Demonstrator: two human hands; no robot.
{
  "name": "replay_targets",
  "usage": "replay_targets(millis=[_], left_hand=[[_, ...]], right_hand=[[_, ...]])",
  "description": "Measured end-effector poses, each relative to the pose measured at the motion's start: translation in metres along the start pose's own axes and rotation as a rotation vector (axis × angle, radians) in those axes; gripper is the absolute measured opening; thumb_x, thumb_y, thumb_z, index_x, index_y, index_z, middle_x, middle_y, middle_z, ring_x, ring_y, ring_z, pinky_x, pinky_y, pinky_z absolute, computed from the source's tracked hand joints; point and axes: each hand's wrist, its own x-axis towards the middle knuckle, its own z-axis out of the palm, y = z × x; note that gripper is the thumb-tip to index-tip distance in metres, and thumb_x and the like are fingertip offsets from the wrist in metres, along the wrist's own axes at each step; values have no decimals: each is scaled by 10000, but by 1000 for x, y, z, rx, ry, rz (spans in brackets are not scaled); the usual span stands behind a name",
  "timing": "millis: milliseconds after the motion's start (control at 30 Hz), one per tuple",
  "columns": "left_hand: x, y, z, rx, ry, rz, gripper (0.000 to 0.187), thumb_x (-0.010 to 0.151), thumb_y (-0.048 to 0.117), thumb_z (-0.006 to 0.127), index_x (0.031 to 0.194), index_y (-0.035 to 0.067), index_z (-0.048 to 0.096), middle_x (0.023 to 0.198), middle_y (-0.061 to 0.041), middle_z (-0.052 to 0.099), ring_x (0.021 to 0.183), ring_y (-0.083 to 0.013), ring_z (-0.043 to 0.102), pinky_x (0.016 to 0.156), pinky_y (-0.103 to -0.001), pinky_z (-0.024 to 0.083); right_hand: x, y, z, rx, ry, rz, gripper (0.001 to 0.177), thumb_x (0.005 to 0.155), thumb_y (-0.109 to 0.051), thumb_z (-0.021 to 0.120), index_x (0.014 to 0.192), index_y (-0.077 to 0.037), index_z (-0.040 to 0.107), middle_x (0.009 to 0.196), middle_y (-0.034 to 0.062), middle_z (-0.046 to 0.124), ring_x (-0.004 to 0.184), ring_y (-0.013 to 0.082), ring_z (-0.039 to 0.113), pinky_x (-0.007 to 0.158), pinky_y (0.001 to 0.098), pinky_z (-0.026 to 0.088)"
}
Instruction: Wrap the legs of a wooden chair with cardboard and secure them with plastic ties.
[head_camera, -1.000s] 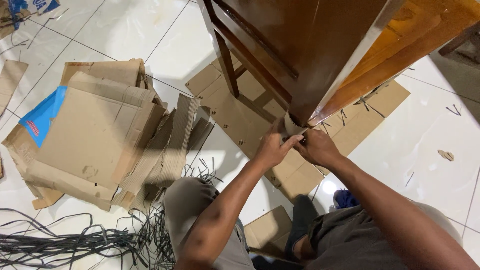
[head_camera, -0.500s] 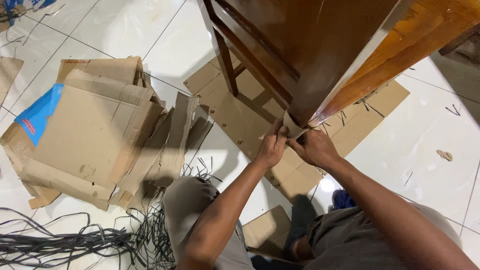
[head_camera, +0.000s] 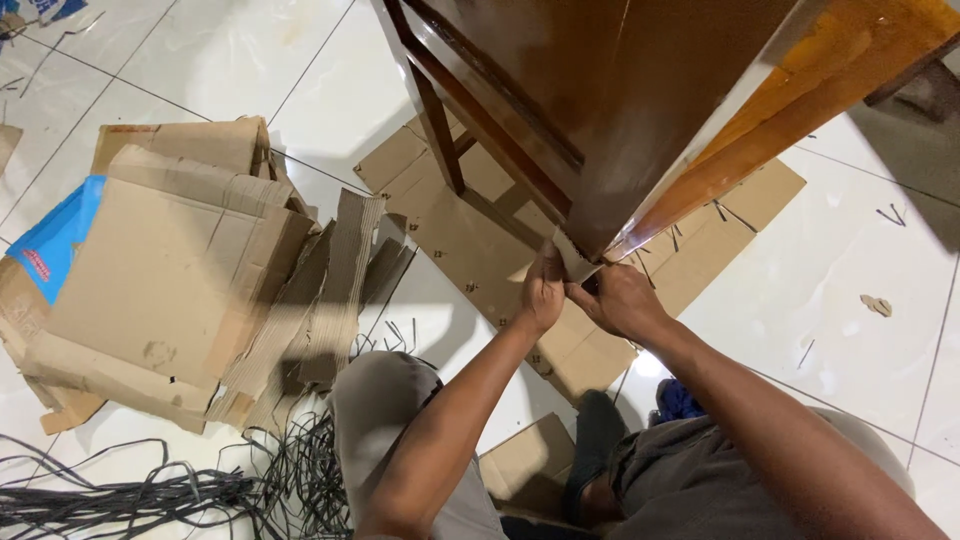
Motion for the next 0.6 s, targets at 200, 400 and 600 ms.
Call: replay_targets(millis=[200,400,600], left_hand=[[-1,5,0,-17,1,-6,635,1136,484,266,1486,5,493,1406,-350,546,1291,-564,503,1071,-651,446],[6,-35,-4,3,-20,70,611,1143,475,259,1493,34,495,1426,-327,535,1327,-540,479,1073,-661,432],[-7,0,-6,128,53,76,686,1025,624,198,1121,53,565,819,-88,558,686,-199,487,654,-384,441]], right_hand=[[13,22,21,21,-40,26,588,908,-529,587,771,29,710,805,291,724,914,494,724,798,595,561],[2,14,6,40,-81,38,572,914,-546,582,845,3,728,842,257,750,954,486,723,820,596,567],[1,0,-7,-51,-186,86,729,904,-695,537,673,-23,700,718,253,705,861,462,738,765,512,561]])
